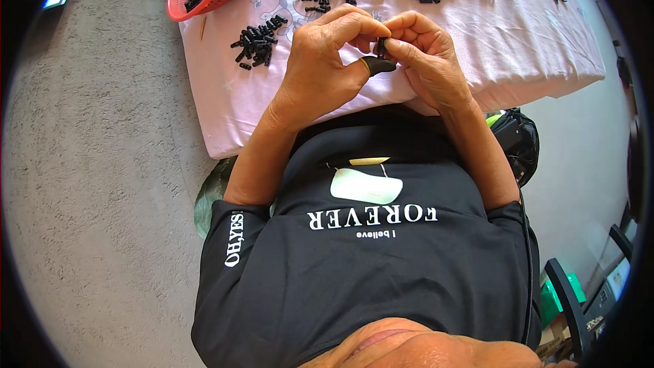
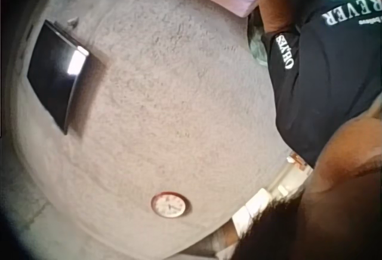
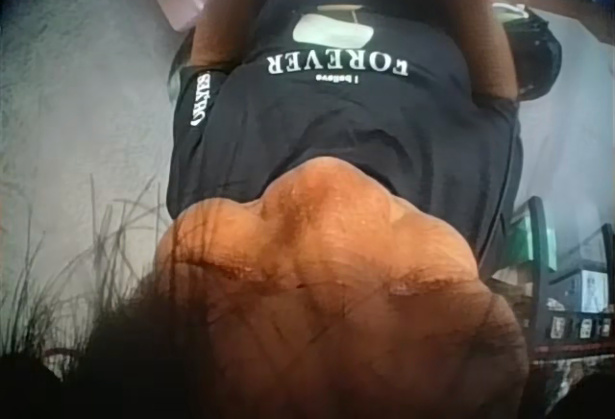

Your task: Manually assembling small black plastic components by inserting tiny metal pins into them.

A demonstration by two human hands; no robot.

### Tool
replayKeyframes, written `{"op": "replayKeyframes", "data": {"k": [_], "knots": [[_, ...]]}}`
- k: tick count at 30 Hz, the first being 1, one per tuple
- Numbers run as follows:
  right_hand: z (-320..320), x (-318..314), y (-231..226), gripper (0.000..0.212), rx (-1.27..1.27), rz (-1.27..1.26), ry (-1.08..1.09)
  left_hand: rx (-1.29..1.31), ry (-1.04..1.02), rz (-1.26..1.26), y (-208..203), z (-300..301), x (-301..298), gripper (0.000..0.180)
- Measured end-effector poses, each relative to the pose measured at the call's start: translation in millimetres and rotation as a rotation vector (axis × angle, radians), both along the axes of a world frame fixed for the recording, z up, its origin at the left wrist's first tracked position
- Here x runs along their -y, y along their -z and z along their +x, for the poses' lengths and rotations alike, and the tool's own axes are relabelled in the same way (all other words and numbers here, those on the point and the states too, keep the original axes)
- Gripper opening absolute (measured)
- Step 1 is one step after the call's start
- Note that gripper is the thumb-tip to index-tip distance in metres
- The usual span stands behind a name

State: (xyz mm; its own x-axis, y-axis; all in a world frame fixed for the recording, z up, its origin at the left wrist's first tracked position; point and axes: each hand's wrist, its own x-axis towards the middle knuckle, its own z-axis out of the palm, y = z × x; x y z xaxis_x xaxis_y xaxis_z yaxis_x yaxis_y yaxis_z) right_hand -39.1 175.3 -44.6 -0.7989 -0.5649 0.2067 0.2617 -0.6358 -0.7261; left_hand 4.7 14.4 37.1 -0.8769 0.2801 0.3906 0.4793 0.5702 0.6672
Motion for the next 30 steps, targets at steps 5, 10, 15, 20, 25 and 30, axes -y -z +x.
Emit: {"op": "replayKeyframes", "data": {"k": [5,10,15,20,25,30], "knots": [[0,1,5,0.017,-0.012,0.006,0.014,-0.026,-0.07,0.11,8,4,-3,0.03],[-1,2,4,0.02,-0.038,0.015,0.021,-0.012,-0.129,0.153,14,3,4,0.03],[-2,2,-1,0.029,0.046,-0.013,0.044,-0.057,-0.366,0.027,27,-12,52,0.028],[-5,3,5,0.026,0.092,-0.09,0.034,-0.087,-0.604,-0.205,41,-21,103,0.027],[-5,3,5,0.024,0.084,-0.057,0.042,-0.11,-0.546,-0.422,52,-28,112,0.025],[-5,3,6,0.024,0.082,-0.056,0.036,-0.127,-0.603,-0.522,61,-29,118,0.022]]}}
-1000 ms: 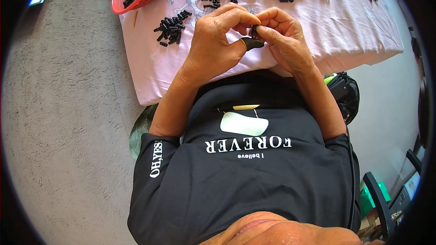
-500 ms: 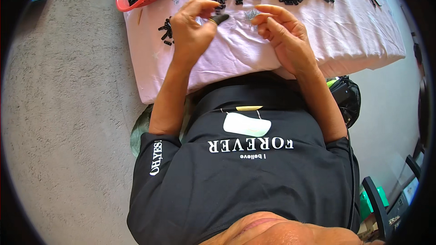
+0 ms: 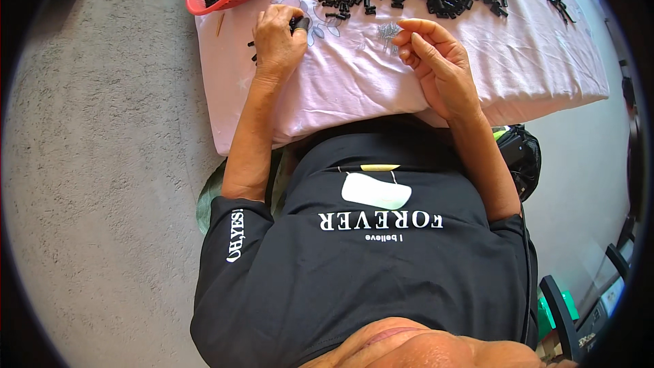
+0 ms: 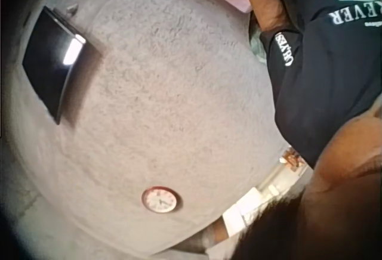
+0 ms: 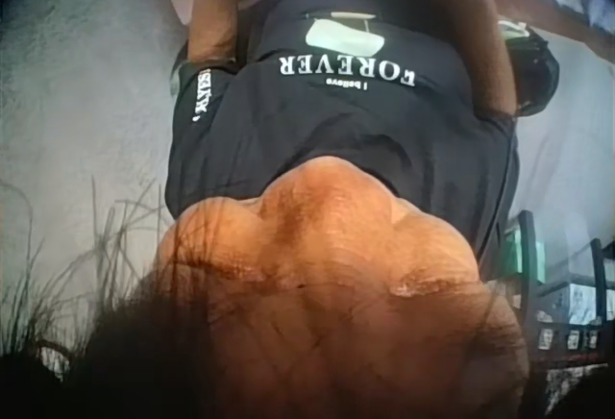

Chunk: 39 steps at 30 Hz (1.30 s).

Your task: Manually assembling small black plastic components by inserting tiny metal pins into them.

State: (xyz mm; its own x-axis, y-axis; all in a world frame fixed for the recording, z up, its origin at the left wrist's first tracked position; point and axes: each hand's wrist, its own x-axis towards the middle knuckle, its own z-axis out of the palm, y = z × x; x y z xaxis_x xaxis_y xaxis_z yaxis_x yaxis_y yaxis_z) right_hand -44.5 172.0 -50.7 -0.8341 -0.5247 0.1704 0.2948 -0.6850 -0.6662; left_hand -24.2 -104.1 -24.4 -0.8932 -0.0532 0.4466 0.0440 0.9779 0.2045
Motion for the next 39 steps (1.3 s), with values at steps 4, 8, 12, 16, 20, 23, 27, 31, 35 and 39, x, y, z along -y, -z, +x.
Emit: {"op": "replayKeyframes", "data": {"k": [4,8,12,16,20,23,27,31,35,39], "knots": [[1,0,-1,0.024,0.002,0.006,0.02,-0.083,0.035,0.026,-7,-3,-11,0.023],[0,1,0,0.024,0.014,-0.005,0.038,-0.035,0.219,0.077,-15,-8,-35,0.031],[1,2,1,0.024,0.035,-0.018,0.081,0.022,0.215,0.05,-10,-13,-41,0.026],[1,2,0,0.022,0.057,-0.066,0.111,0.081,0.212,0.052,-10,-13,-40,0.02],[0,1,3,0.026,0.027,-0.064,0.106,0.061,0.236,0.016,-12,-12,-42,0.019],[0,2,1,0.022,0.056,-0.078,0.137,0.098,0.239,0.013,-16,-11,-44,0.019],[0,1,2,0.022,0.055,-0.093,0.147,0.074,0.233,0.037,-20,-12,-47,0.021],[0,1,2,0.022,0.053,-0.102,0.168,0.042,0.266,0.055,-19,-16,-52,0.022],[0,2,2,0.022,0.067,-0.123,0.191,0.062,0.286,0.083,-20,-24,-65,0.017],[1,2,1,0.021,0.09,-0.126,0.215,0.043,0.321,0.042,-16,-33,-74,0.016]]}}
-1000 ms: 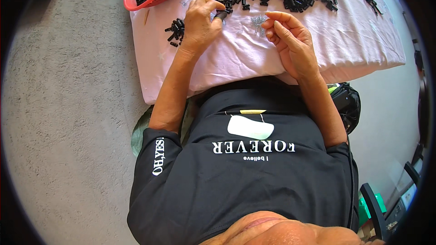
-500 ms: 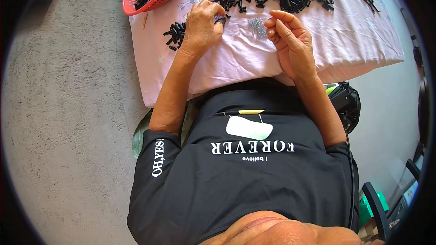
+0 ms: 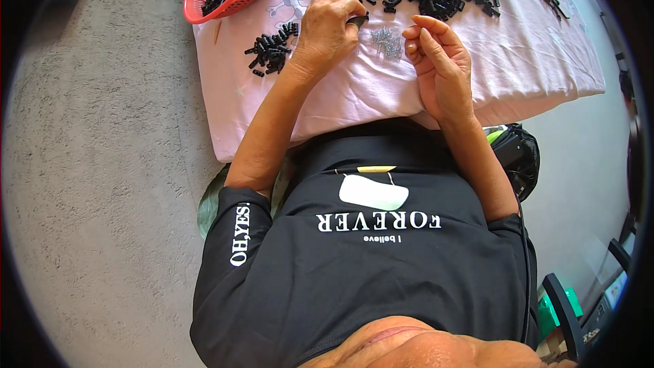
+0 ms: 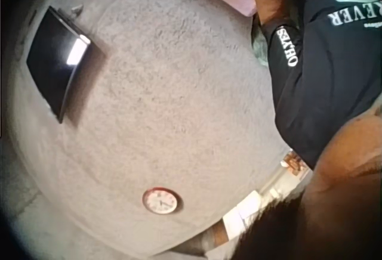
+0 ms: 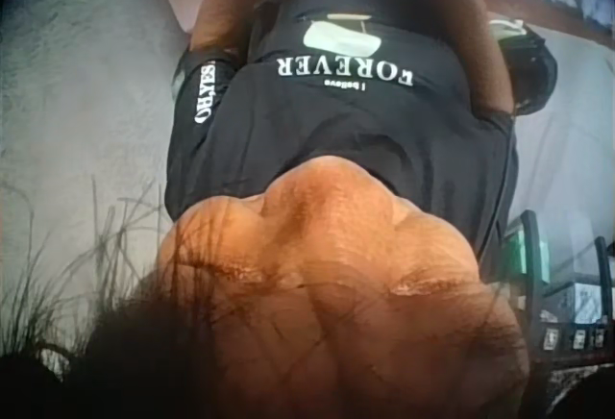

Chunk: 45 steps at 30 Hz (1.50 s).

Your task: Manually assembling small black plastic components by inserting tiny metal pins into them.

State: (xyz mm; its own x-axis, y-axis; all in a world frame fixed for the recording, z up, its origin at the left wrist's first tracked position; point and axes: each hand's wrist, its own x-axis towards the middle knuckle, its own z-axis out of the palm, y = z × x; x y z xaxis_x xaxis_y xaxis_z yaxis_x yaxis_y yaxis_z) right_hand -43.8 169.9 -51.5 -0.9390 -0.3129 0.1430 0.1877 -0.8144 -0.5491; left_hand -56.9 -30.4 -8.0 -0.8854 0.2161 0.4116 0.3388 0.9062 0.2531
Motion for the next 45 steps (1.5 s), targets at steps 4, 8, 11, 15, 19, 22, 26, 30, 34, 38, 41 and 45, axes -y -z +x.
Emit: {"op": "replayKeyframes", "data": {"k": [4,8,11,15,19,22,26,30,34,38,41,45], "knots": [[0,0,0,0.02,0.01,-0.002,0.013,0.002,0.004,-0.034,4,-3,-3,0.015],[0,0,0,0.024,0.007,0.003,0.02,0.033,-0.013,-0.04,3,-5,-5,0.014],[0,1,0,0.02,0.018,0.004,0.046,0.021,0.011,-0.015,-1,-9,-9,0.014],[0,3,2,0.021,0.018,0.019,0.09,-0.044,0.071,0.014,-3,-18,-22,0.02],[1,4,-1,0.022,0.028,0.041,0.118,0.006,0.016,-0.043,5,-24,-29,0.024],[1,6,-1,0.022,0.024,0.065,0.135,0.025,0.023,-0.032,10,-27,-25,0.026],[2,7,-6,0.022,0.041,0.086,0.164,-0.012,0.066,-0.03,6,-24,-21,0.027],[1,7,-2,0.022,0.032,0.135,0.178,-0.013,0.179,0.142,-12,-3,-27,0.031],[4,9,-5,0.024,-0.033,0.291,0.21,0.02,0.214,0.194,-26,12,-32,0.032],[5,11,-4,0.024,-0.092,0.31,0.205,-0.016,0.251,0.212,-29,18,-37,0.026],[5,9,-2,0.024,-0.073,0.294,0.168,-0.036,0.273,0.182,-27,20,-40,0.022],[2,6,-1,0.016,-0.027,0.202,0.127,0.077,0.251,0.339,-33,20,-37,0.023]]}}
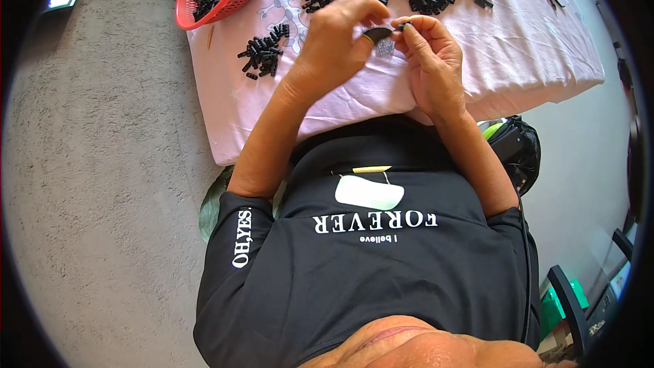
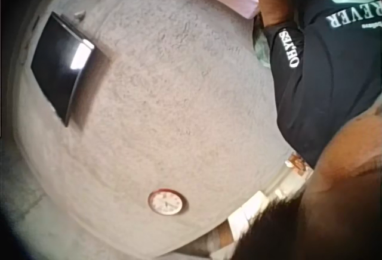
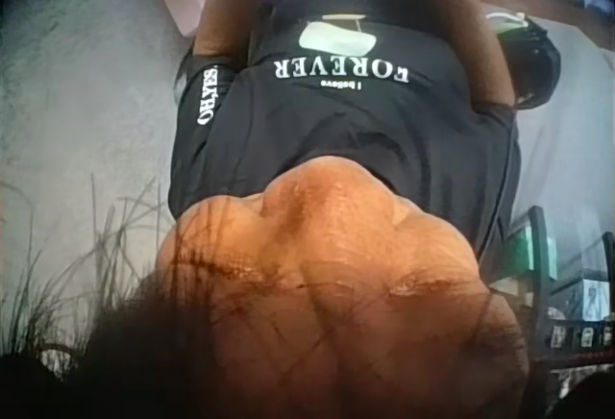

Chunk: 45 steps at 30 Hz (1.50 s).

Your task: Manually assembling small black plastic components by inserting tiny metal pins into them.

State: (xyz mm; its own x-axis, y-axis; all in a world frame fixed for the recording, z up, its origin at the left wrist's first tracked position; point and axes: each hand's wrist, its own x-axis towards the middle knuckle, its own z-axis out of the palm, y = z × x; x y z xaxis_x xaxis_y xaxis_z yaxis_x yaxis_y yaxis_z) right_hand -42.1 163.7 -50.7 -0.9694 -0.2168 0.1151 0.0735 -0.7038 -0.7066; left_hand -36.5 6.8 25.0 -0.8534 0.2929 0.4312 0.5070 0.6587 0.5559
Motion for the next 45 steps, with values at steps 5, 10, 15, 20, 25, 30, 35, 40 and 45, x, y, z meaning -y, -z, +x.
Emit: {"op": "replayKeyframes", "data": {"k": [5,10,15,20,25,30,35,40,45], "knots": [[0,-2,-1,0.01,0.062,-0.121,-0.045,0.04,-0.241,-0.144,13,-15,39,0.022],[-1,-3,1,0.017,0.051,-0.099,-0.058,0.006,-0.238,-0.248,30,-18,40,0.029],[0,-2,-3,0.023,0.064,-0.093,-0.072,-0.044,-0.23,-0.362,37,-23,34,0.028],[-1,-5,-5,0.024,0.071,-0.08,-0.11,-0.068,-0.224,-0.396,39,-22,33,0.025],[-1,-3,1,0.024,0.041,-0.082,-0.081,-0.093,-0.209,-0.39,41,-20,32,0.026],[-1,-4,0,0.023,0.017,-0.067,-0.086,-0.069,-0.21,-0.371,42,-21,33,0.029],[0,-3,-1,0.023,0.03,-0.1,-0.099,-0.081,-0.215,-0.348,35,-16,35,0.035],[0,-4,-4,0.024,0.037,-0.099,-0.099,0.05,-0.231,-0.089,15,-8,50,0.04],[0,-4,-4,0.023,0.045,-0.091,-0.108,0.209,-0.322,0.04,11,0,63,0.031]]}}
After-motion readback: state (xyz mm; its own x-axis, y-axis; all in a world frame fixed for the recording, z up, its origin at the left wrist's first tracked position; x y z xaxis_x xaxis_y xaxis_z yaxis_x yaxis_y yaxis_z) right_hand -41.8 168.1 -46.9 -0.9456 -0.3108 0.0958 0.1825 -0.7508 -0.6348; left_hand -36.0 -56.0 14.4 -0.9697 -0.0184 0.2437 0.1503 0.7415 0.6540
